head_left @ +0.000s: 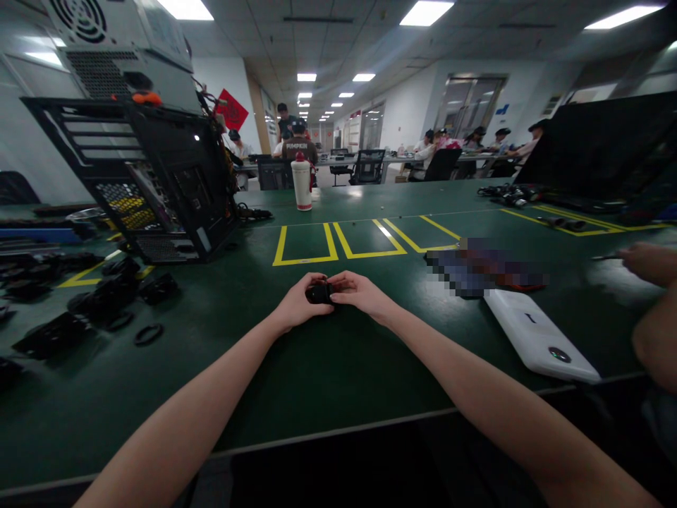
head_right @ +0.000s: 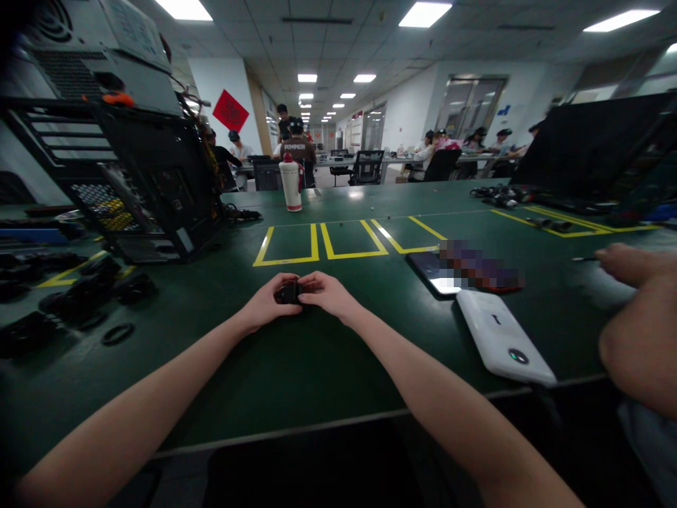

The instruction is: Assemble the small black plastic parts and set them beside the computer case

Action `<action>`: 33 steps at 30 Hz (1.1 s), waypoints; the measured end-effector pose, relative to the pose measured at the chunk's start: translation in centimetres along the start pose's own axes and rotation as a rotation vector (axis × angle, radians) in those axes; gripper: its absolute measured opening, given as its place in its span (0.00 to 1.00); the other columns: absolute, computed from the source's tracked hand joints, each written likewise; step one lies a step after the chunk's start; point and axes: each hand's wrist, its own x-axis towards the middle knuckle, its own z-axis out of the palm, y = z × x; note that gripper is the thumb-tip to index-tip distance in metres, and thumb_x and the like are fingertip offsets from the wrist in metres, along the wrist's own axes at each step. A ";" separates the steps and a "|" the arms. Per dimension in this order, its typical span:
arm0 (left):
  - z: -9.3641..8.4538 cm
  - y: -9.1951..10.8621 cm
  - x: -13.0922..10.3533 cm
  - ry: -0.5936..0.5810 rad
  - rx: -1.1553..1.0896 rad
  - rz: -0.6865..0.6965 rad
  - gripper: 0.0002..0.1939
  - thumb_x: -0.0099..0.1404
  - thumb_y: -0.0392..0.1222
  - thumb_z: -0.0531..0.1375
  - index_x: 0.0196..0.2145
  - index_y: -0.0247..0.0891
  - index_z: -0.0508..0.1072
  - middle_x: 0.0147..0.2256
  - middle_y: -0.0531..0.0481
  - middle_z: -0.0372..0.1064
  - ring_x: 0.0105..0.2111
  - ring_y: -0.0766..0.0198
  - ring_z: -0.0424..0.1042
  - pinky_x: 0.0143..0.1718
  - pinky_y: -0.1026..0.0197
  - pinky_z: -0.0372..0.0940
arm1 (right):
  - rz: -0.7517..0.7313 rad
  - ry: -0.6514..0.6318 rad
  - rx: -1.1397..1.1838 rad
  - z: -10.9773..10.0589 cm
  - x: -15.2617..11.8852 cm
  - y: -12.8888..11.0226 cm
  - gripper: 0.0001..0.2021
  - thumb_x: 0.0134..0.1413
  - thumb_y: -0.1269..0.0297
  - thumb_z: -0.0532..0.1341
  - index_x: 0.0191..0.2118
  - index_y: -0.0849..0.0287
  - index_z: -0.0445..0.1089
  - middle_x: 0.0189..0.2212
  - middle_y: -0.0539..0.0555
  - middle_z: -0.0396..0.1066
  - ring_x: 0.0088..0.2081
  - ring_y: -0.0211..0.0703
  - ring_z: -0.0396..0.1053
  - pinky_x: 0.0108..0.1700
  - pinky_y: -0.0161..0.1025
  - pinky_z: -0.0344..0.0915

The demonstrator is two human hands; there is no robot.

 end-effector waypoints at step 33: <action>0.1 -0.1 0.1 0.005 -0.005 0.000 0.30 0.44 0.40 0.64 0.46 0.41 0.60 0.45 0.47 0.62 0.46 0.58 0.63 0.49 0.51 0.56 | 0.031 0.010 0.023 0.3 -0.1 -0.3 0.18 0.41 0.71 0.61 0.43 0.59 0.64 0.42 0.54 0.66 0.43 0.40 0.64 0.48 0.45 0.59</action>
